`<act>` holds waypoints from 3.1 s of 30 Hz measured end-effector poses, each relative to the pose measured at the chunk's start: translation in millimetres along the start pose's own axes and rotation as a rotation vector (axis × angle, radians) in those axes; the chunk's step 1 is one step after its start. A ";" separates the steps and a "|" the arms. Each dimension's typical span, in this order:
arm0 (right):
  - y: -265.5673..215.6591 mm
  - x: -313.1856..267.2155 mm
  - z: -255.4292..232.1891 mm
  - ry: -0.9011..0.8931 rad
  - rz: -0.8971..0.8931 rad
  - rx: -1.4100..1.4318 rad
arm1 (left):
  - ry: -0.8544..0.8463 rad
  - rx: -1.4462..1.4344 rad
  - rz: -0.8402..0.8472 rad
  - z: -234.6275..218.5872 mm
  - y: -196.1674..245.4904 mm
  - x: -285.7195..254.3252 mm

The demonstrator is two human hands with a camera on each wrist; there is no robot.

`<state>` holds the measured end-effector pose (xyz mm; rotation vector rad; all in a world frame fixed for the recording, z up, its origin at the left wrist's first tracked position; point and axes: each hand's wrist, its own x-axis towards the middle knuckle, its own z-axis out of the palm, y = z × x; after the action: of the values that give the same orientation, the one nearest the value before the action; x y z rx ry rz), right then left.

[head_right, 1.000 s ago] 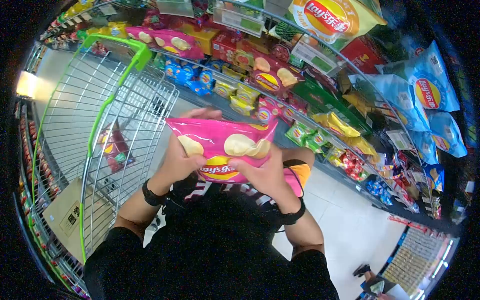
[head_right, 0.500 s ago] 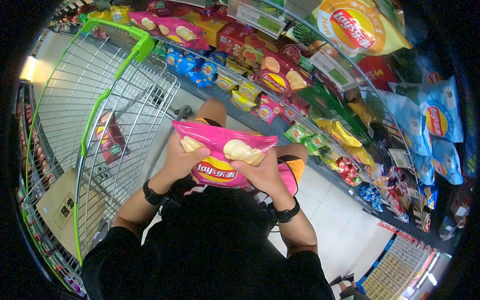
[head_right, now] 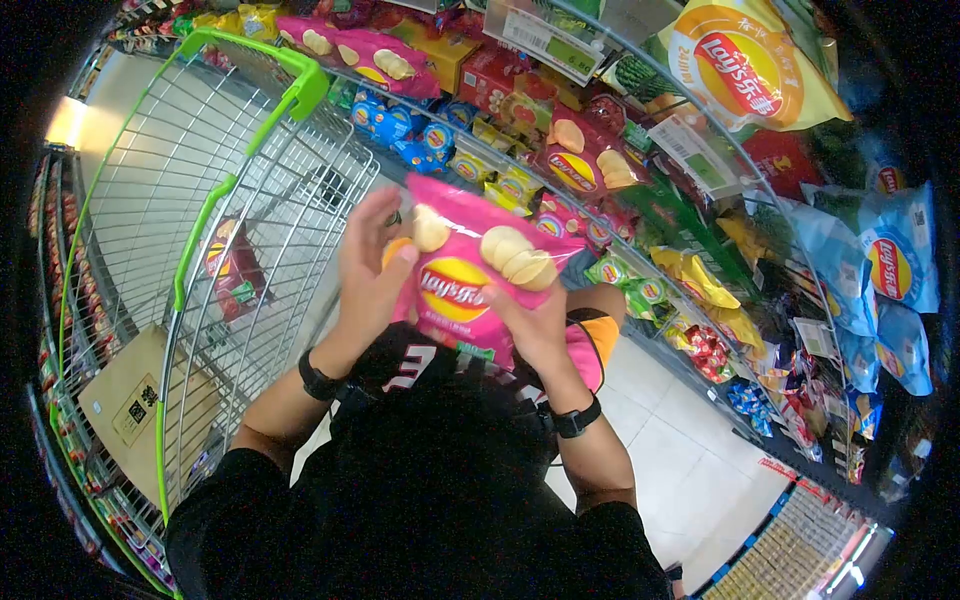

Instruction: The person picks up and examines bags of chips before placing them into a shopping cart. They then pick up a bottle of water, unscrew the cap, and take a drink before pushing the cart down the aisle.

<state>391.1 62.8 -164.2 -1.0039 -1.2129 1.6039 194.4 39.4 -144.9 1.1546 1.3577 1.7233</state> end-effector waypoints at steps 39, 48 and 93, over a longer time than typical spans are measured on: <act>-31.6 -7.7 -4.7 -0.166 -0.087 -0.077 | -0.494 -0.240 -0.420 -22.1 -7.6 -18.4; -37.4 -8.5 -4.3 -0.177 -0.143 -0.026 | -0.568 -0.267 -0.513 -21.4 -2.7 -20.2; 27.2 -0.9 -15.3 0.005 0.512 0.313 | -0.368 -0.428 -0.763 -7.2 -43.0 -14.6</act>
<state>401.2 62.0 -193.7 -1.1660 -0.6929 2.1026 192.5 34.6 -190.6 0.5563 0.9517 1.0952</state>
